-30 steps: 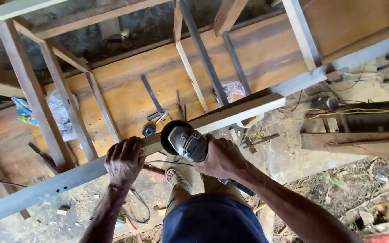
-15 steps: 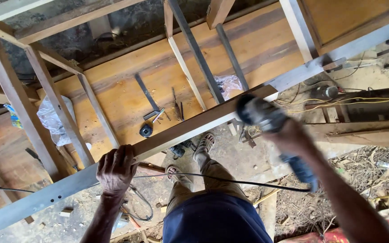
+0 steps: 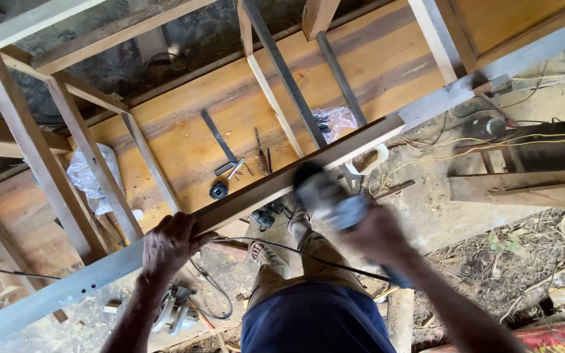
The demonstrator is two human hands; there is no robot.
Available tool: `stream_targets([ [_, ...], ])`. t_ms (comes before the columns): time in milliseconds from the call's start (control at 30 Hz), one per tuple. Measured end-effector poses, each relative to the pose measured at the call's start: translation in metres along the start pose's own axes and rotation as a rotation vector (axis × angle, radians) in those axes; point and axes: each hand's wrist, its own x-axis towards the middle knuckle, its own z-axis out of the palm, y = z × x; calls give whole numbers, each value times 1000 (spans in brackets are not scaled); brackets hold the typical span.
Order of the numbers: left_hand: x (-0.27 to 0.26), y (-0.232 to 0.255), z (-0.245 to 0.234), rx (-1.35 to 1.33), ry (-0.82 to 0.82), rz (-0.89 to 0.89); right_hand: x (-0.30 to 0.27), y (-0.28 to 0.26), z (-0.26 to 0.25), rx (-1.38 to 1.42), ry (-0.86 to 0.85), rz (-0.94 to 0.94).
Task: Cutting a wooden plank with a circular saw and sanding the edges of a wooden frame using an angle grinder.
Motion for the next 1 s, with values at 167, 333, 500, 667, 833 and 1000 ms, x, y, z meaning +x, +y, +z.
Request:
stream_targets([
  [167,1,-17,10,-49,-55,24,17,-11,71,-168,-182,-381],
  [333,-5,-25,16,-136,-74,-15,30,-8,42,-240,-137,-114],
  [500,7,-14,-4,-164,-67,-32,72,46,-33,-40,55,96],
  [667,15,-18,-4,-162,-99,-44,124,119,-89,73,329,20],
  [833,23,-20,6,-74,-121,121,73,102,-88,37,296,41],
  [1000,27,-24,12,-85,-115,205,22,21,-53,110,24,26],
])
